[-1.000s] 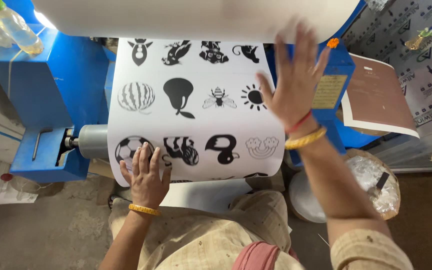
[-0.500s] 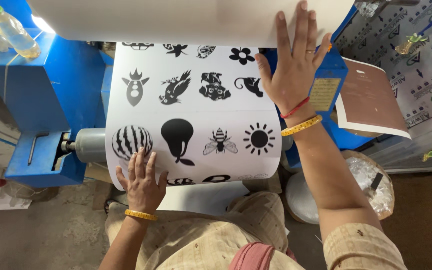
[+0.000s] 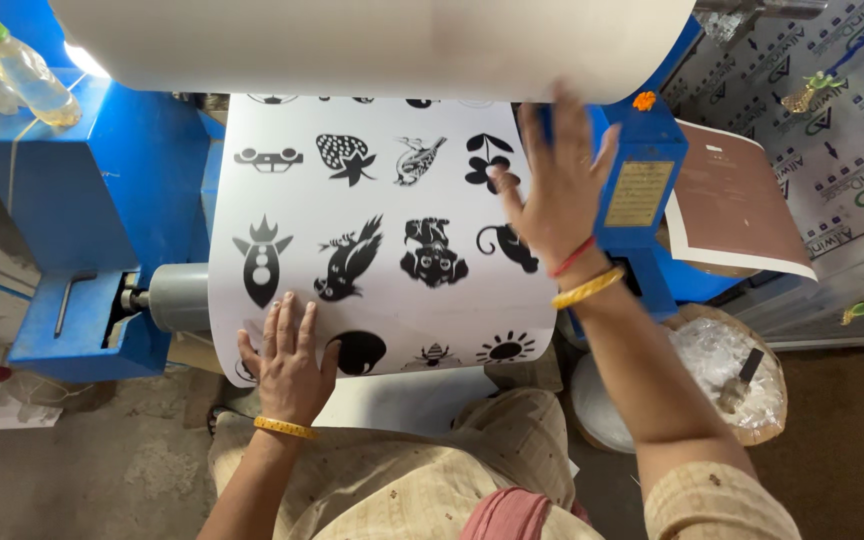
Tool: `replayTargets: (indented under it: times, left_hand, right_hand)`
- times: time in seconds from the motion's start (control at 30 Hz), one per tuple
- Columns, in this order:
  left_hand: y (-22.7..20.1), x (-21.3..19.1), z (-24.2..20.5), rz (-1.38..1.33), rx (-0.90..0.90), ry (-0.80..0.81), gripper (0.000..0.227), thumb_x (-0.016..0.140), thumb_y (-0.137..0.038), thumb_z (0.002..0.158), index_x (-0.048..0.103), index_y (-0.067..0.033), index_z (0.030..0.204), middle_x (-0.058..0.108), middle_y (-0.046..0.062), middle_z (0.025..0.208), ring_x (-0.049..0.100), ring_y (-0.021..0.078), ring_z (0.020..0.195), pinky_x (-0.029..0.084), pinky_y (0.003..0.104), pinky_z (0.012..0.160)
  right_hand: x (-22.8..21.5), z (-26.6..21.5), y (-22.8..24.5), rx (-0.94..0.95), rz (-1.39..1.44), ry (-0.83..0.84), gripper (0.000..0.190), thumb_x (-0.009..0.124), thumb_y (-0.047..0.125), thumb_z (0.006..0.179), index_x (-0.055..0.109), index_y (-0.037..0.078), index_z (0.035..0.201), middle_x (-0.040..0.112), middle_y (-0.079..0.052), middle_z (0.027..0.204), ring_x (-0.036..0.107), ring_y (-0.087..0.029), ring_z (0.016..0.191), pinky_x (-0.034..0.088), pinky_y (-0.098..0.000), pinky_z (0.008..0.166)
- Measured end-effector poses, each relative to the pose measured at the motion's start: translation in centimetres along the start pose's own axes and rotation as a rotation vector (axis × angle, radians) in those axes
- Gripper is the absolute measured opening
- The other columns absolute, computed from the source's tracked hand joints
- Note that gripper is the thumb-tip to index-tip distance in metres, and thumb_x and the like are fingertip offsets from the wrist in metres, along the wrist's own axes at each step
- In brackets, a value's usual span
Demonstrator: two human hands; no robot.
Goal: The person operates a blue printing machine, feeding a continuous roll of white paper with black silhouette designs through the rollers. They use both hands to smooth and guide the paper as it moves, ensuring the printed designs remain flat and aligned.
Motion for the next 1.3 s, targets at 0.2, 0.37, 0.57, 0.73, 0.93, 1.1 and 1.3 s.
replayTargets:
  times: [0.2,0.37,0.57,0.73,0.93,1.1,1.3]
  left_hand:
    - [-0.7,0.7,0.4,-0.02,0.009,0.037,0.066,0.064,-0.039,0.087,0.052,-0.0127,0.147,0.036,0.012,0.162,0.033,0.028,0.15,0.009,0.065,0.118]
    - [-0.4,1.0,0.7,-0.006,0.009,0.028,0.067,0.062,-0.038,0.091,0.049,-0.0083,0.15,0.037,0.01,0.164,0.033,0.0258,0.152,0.006,0.065,0.12]
    - [-0.3,1.0,-0.1,-0.028,0.056,-0.079,0.063,0.065,-0.034,0.09,0.051,-0.0072,0.145,0.046,0.014,0.151,0.041,0.0316,0.142,0.012,0.064,0.12]
    - [-1.0,0.9,-1.3,-0.035,0.083,-0.076,0.049,0.07,-0.03,0.09,0.056,-0.0104,0.133,0.05,0.008,0.134,0.047,0.0284,0.131,0.015,0.064,0.122]
    - [-1.6,0.1,-1.3,-0.043,0.113,-0.074,0.036,0.069,-0.028,0.086,0.059,-0.0132,0.118,0.049,0.011,0.147,0.044,0.0283,0.14,0.013,0.061,0.122]
    - [-1.2,0.0,0.5,-0.071,0.104,-0.123,0.051,0.066,-0.035,0.095,0.058,-0.0101,0.138,0.044,0.012,0.157,0.038,0.0287,0.147,0.011,0.06,0.122]
    - [-0.6,0.8,0.6,-0.011,0.012,0.033,0.066,0.061,-0.039,0.091,0.049,-0.0092,0.149,0.036,0.013,0.164,0.031,0.028,0.152,0.008,0.063,0.121]
  right_hand:
    - [3.7,-9.3,6.5,-0.071,0.206,0.28,0.067,0.066,0.052,0.093,0.052,0.013,0.145,0.042,-0.012,0.159,0.041,-0.031,0.146,0.013,-0.066,0.12]
    - [4.1,-16.4,9.9,-0.045,0.3,0.347,0.075,0.068,0.05,0.087,0.048,0.013,0.15,0.038,-0.012,0.16,0.035,-0.031,0.146,0.016,-0.0624,0.118]
    - [2.8,-20.9,10.6,-0.086,0.271,0.381,0.072,0.07,0.047,0.084,0.05,0.016,0.147,0.042,-0.01,0.156,0.034,-0.029,0.144,0.018,-0.0618,0.118]
    - [2.2,-20.6,10.2,-0.01,0.361,0.327,0.064,0.068,0.047,0.091,0.053,0.016,0.145,0.047,-0.007,0.148,0.043,-0.026,0.138,0.018,-0.0641,0.121]
    - [3.4,-17.4,8.5,0.048,0.316,0.278,0.067,0.066,0.047,0.093,0.05,0.015,0.149,0.042,-0.012,0.158,0.04,-0.031,0.144,0.019,-0.063,0.119]
    - [3.6,-18.9,10.6,0.005,0.317,0.35,0.074,0.067,0.05,0.087,0.047,0.016,0.149,0.035,-0.014,0.16,0.035,-0.035,0.145,0.017,-0.0644,0.116]
    - [1.7,-17.7,10.6,-0.004,0.356,0.302,0.075,0.067,0.05,0.091,0.042,0.018,0.154,0.034,-0.015,0.161,0.036,-0.036,0.146,0.015,-0.0685,0.118]
Point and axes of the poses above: each hand's wrist, its own z-axis towards the middle knuckle, its own x-axis out of the palm, y = z × x, the point moved 2 cm from there along z, towards the middle knuckle
